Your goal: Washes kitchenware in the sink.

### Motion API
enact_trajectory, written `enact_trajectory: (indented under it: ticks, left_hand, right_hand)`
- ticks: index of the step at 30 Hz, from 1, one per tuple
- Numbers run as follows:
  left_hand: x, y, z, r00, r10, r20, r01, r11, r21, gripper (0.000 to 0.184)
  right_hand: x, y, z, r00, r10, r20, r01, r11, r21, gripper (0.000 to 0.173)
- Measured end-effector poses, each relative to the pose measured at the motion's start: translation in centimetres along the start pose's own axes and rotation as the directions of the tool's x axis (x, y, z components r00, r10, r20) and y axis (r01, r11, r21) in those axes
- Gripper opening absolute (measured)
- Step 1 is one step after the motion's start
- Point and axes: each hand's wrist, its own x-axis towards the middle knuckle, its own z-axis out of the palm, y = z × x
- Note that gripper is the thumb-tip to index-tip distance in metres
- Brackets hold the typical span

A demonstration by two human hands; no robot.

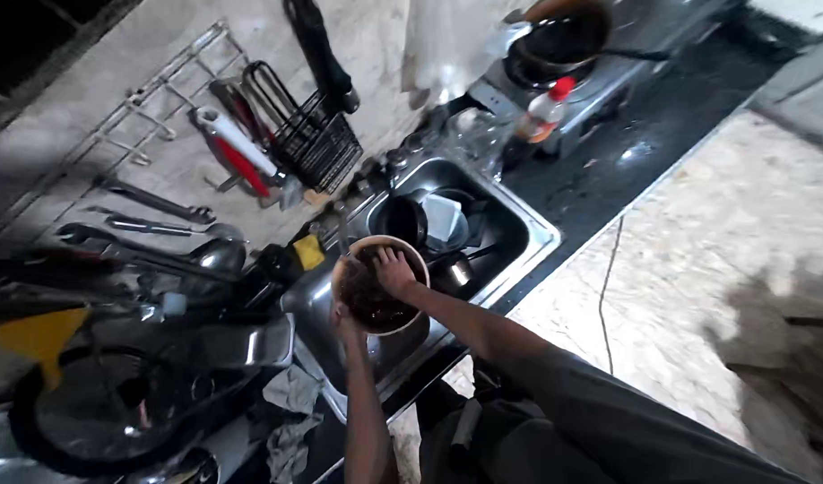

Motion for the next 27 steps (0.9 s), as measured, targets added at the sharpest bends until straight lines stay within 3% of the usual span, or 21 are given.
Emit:
enact_trajectory:
  ticks: [3, 6, 9, 10, 12, 14, 15, 18, 22, 24, 27]
  left_hand:
    - [0.0, 0.3, 1.1, 0.999, -0.011, 0.050, 0.011, 1.000, -0.008, 0.041]
    - [1.4, 1.0, 1.0, 0.999, 0.002, 0.048, -0.001, 1.000, -0.024, 0.040]
    - [3.2, 2.0, -0.9, 0.998, 0.057, 0.009, -0.057, 0.997, 0.054, 0.040]
    - [3.7, 2.4, -1.6, 0.997, 0.077, -0.021, -0.075, 0.992, 0.101, 0.041]
    - [3.9, 3.4, -2.5, 0.994, 0.088, -0.064, -0.076, 0.983, 0.169, 0.042]
    - [3.4, 3.9, -2.5, 0.994, 0.084, -0.070, -0.070, 0.981, 0.181, 0.042]
    - [3.1, 4.0, -2.3, 0.995, 0.078, -0.057, -0.066, 0.981, 0.182, 0.042]
    - [1.7, 3.2, -1.2, 0.998, 0.036, 0.047, -0.044, 0.981, 0.191, 0.042]
    - [1.4, 2.8, -0.3, 0.980, -0.030, 0.197, -0.015, 0.974, 0.225, 0.043]
    - [1.8, 4.2, 0.1, 0.969, -0.066, 0.237, -0.009, 0.953, 0.301, 0.043]
    - [3.7, 5.3, 0.1, 0.945, -0.073, 0.318, -0.065, 0.913, 0.402, 0.045]
  right_hand:
    - [2.1, -2.7, 2.0, 0.992, -0.117, -0.046, 0.122, 0.986, 0.117, 0.053]
    - [-0.2, -4.4, 3.7, 0.912, -0.409, 0.030, 0.387, 0.884, 0.261, 0.053]
    - [-3.1, -2.3, 2.8, 0.790, -0.587, 0.178, 0.502, 0.785, 0.363, 0.029]
    - [-3.6, -1.1, 1.7, 0.787, -0.567, 0.242, 0.483, 0.811, 0.331, 0.024]
    - [-3.8, 0.6, -1.0, 0.861, -0.380, 0.337, 0.346, 0.925, 0.158, 0.030]
    - [-2.1, 1.3, -1.3, 0.959, -0.149, 0.241, 0.155, 0.988, -0.010, 0.042]
    - [-0.6, 1.5, -0.5, 0.986, -0.102, 0.128, 0.109, 0.993, -0.049, 0.041]
    - [2.1, 1.0, 1.6, 0.974, -0.215, -0.068, 0.217, 0.976, 0.021, 0.043]
    - [-1.3, -1.0, 2.5, 0.845, -0.535, -0.015, 0.527, 0.827, 0.199, 0.038]
    - [-5.2, -1.1, 1.5, 0.824, -0.561, 0.077, 0.527, 0.810, 0.256, 0.039]
    - [-11.2, 0.2, -0.5, 0.871, -0.452, 0.190, 0.418, 0.887, 0.195, 0.040]
